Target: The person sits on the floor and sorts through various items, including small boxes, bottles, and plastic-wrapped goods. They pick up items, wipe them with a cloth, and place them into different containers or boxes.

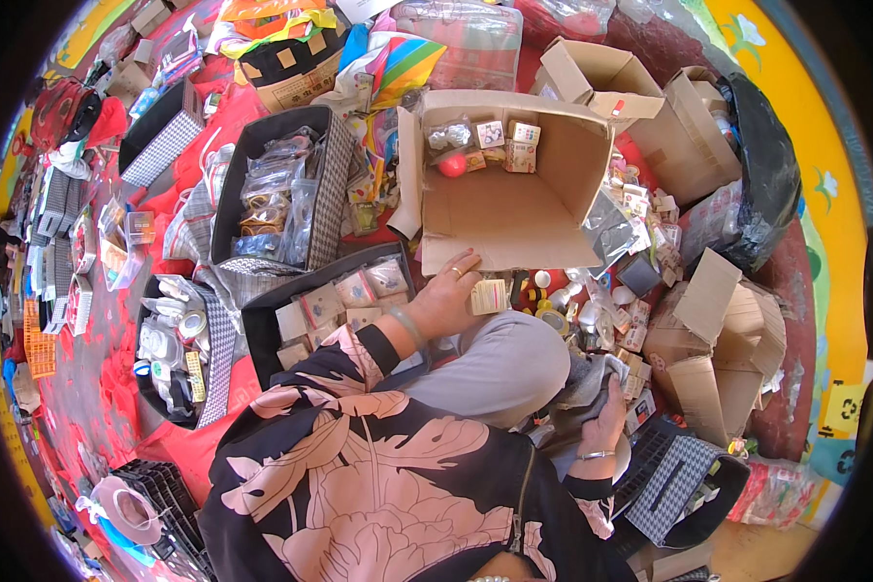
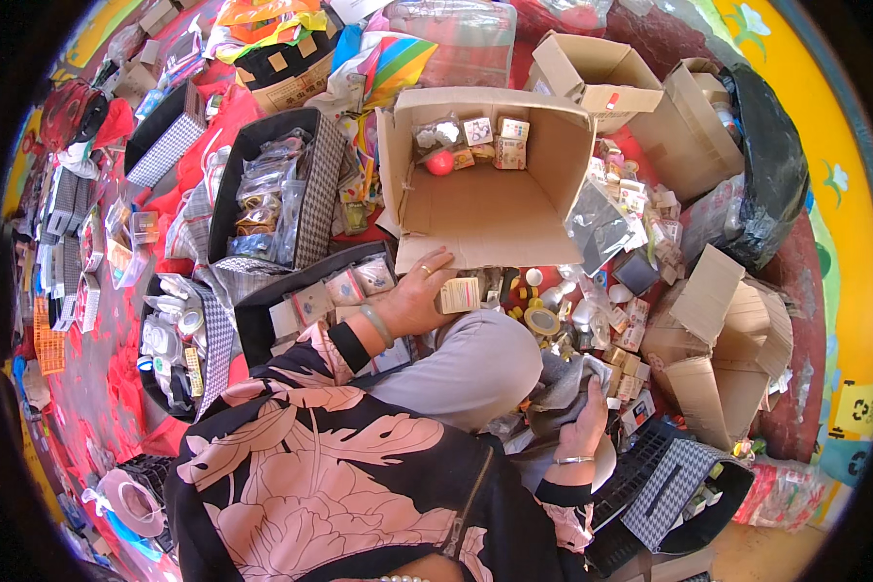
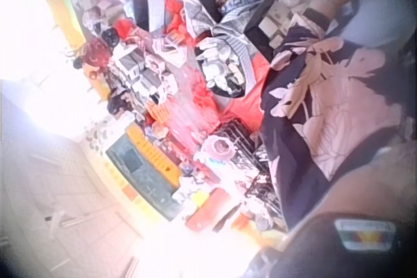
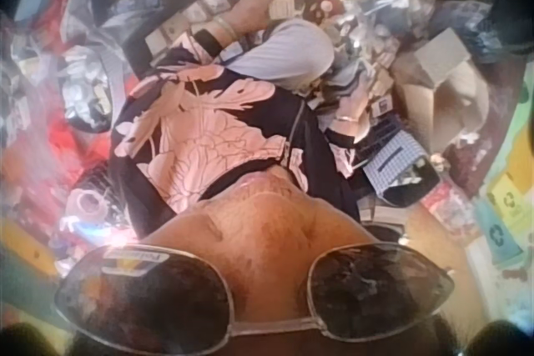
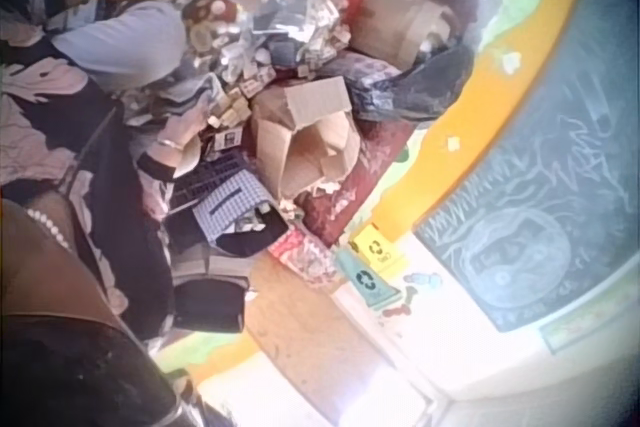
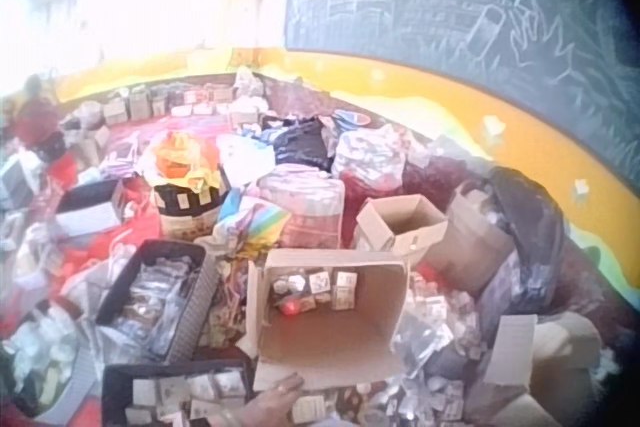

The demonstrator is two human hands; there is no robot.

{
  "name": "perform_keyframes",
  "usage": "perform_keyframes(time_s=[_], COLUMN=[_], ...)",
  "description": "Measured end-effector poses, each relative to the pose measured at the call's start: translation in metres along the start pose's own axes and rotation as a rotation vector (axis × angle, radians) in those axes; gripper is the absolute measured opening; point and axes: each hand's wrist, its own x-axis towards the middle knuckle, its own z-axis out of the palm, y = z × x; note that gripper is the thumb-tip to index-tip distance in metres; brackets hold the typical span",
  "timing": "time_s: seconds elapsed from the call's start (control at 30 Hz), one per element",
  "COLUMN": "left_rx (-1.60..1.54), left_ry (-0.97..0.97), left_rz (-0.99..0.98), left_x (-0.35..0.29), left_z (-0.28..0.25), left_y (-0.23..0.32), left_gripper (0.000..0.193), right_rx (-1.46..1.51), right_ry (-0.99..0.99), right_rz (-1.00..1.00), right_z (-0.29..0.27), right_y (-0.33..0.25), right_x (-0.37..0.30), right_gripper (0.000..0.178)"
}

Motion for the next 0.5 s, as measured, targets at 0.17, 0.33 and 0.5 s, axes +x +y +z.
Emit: perform_keyframes(time_s=[0.17, 0.33, 0.5], left_rx=[-0.072, -0.306, -0.392], left_ry=[-0.002, -0.009, -0.017], left_rz=[-0.232, -0.383, -0.481], left_x=[0.015, 0.029, 0.024], left_z=[-0.017, -0.026, -0.028], left_y=[0.004, 0.01, 0.009], left_gripper=[0.061, 0.068, 0.066], right_rx=[0.026, 0.046, 0.034], right_ry=[0.003, -0.025, -0.095], right_rz=[0.04, -0.022, -0.032], right_z=[-0.012, -0.016, -0.011], right_y=[0.004, 0.006, 0.004], right_x=[0.008, 0.008, 0.013], right_gripper=[0.034, 0.034, 0.035])
